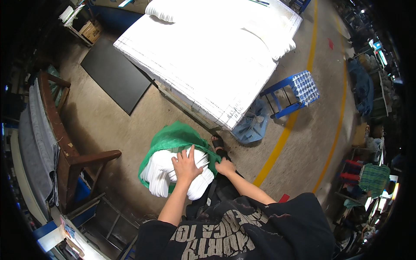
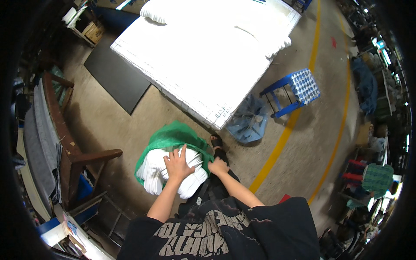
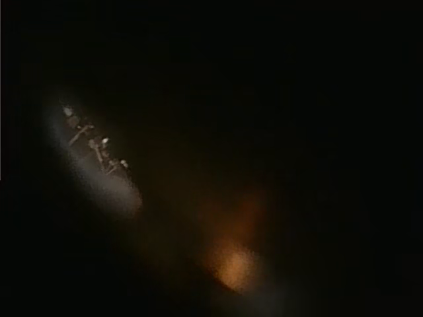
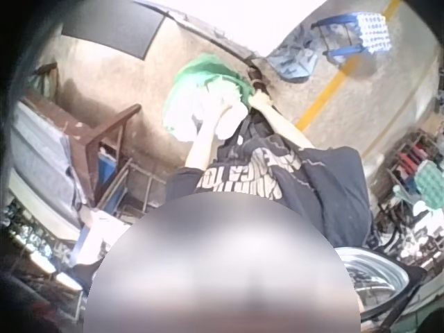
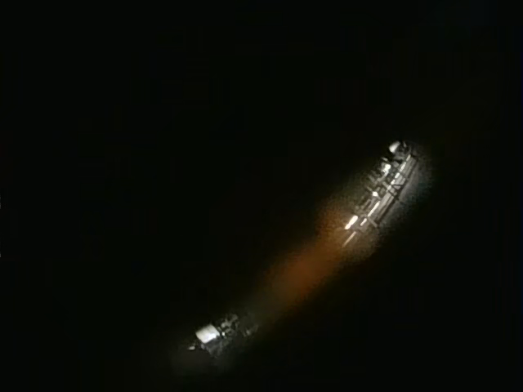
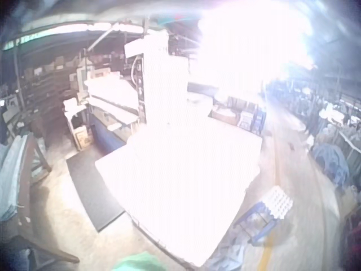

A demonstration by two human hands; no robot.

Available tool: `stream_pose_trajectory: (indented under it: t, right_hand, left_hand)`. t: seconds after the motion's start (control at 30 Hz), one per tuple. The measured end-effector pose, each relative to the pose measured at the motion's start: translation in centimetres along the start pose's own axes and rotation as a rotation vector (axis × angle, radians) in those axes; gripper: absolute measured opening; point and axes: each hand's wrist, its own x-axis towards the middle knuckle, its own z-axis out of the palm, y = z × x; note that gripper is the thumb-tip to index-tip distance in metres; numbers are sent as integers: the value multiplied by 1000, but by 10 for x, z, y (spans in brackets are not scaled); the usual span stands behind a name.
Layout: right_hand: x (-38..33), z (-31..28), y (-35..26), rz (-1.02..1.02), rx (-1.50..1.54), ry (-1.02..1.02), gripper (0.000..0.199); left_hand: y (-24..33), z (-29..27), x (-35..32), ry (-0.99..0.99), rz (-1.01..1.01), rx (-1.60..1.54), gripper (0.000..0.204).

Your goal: The person repeatedly picks up white slipper-like footwear from a table and places them into a green plastic bag. They handle the items by hand, stacking them inside the bag and occasionally adjusting the pile.

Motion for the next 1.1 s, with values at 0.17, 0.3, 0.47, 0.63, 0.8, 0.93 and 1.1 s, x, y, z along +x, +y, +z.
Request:
stream_pose_trajectory:
  t: [0.17,0.3,0.47,0.63,0.8,0.93,1.1]
  right_hand:
    - [-2,27,35,-306,231,-204,46]
    - [-32,33,26,-463,422,19,22]
    - [-45,37,16,-407,568,207,15]
    - [-34,54,-1,-399,868,-25,25]
    - [-39,37,-1,-551,401,46,32]
    - [-36,-10,-1,-674,303,74,31]
    - [-40,-47,-13,-753,337,52,34]
  left_hand:
    - [-7,9,-5,49,37,-12,96]
    - [-7,1,-30,234,131,36,85]
    - [-18,-29,-107,173,153,-76,91]
    - [-32,-12,-112,-162,72,7,99]
    - [-36,5,-70,60,93,-48,91]
    - [-28,14,-41,218,27,-37,86]
    - [-30,31,-11,119,-102,-48,92]
